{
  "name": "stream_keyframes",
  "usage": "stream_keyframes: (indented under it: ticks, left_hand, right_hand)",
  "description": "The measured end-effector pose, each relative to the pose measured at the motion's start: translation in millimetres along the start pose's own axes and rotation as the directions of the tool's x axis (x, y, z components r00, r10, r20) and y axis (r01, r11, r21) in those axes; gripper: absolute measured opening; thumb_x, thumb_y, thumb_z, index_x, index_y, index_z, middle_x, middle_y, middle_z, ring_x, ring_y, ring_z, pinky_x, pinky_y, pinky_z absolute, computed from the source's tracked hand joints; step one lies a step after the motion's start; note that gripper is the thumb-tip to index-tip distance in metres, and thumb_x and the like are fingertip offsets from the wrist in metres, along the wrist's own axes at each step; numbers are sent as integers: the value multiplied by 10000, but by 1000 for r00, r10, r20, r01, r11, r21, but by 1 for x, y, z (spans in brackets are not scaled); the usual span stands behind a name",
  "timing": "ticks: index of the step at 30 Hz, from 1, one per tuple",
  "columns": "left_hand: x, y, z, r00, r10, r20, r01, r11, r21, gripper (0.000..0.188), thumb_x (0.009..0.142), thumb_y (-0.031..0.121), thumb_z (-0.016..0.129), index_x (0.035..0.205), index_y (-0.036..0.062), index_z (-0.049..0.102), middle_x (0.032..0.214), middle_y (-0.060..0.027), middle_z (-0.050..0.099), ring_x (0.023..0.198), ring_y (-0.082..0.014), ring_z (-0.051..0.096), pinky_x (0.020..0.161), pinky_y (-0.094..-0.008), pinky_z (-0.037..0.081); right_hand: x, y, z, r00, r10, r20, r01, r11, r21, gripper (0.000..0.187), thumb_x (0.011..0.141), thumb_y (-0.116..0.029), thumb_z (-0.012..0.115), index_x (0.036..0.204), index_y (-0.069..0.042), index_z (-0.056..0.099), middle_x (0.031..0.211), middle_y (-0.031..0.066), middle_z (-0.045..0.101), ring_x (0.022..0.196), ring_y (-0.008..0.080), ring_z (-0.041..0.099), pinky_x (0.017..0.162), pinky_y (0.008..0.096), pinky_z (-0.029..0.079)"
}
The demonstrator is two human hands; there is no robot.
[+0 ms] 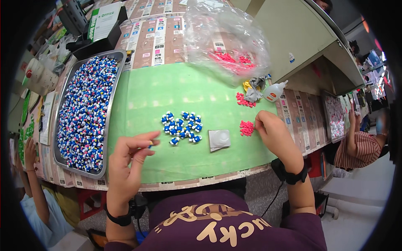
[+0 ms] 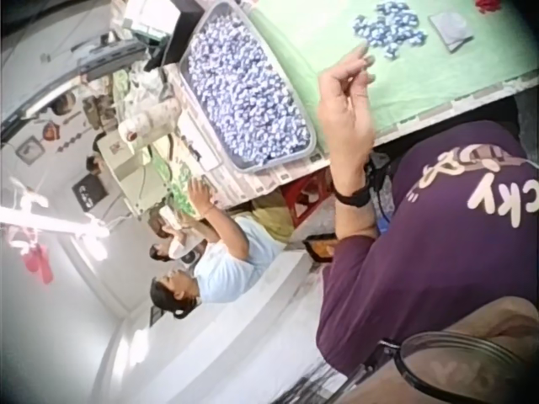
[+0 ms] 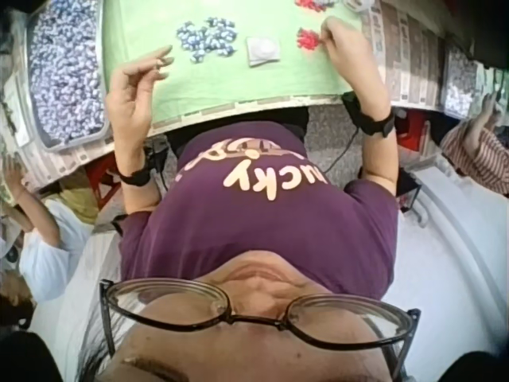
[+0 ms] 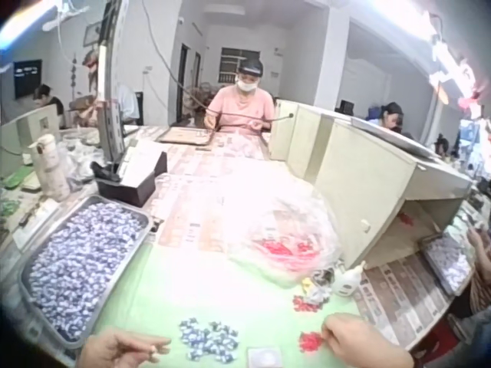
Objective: The person repeatedly picks a blue-and-white capsule from a pile and a pink cap from a pile, then presses them together to form a complete capsule. The assembled capsules are placed on the green mat. The process is repeated continuously throughout the clip.
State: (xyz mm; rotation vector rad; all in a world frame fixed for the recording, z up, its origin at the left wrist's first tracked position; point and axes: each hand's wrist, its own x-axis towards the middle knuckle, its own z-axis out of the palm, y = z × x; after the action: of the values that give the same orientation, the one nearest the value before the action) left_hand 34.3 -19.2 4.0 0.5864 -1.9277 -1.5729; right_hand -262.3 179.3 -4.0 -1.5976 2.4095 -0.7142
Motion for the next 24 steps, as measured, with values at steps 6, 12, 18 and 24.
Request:
stream_keyframes:
  ticks: [6,12,18,24]
  left_hand:
    - [14,18,33,953,-50,299,114,973,-200,176,907,-27,633,1077,-4,669,1051,-86,629,932,-144,640,755,-261,562]
    - [20,22,63,845,-171,507,453,733,-508,153,925,57,662,1073,21,682,1029,-31,568,887,-93,595,695,-233,540]
    - [19,22,58,837,-203,508,451,782,-429,76,923,55,656,976,5,678,966,-42,570,758,-90,553,606,-218,477]
    - [14,12,60,784,-178,595,469,798,-379,101,961,101,627,1012,24,668,980,-10,565,833,-59,545,667,-207,461]
  right_hand:
    - [-2,-68,-17,982,-149,-115,185,869,459,200,773,97,658,808,-22,501,872,105,600,778,278,585,661,363,463]
    - [-5,-101,-4,895,-394,-210,446,764,467,326,768,95,730,795,-94,466,924,103,635,805,216,602,740,335,480]
    - [-6,-98,-4,926,-364,-101,340,684,645,262,744,121,704,804,-46,511,942,96,629,815,242,607,678,315,484]
    - [-5,-95,-15,898,-436,61,299,706,642,248,689,157,638,780,-33,507,927,109,616,801,255,599,671,319,485]
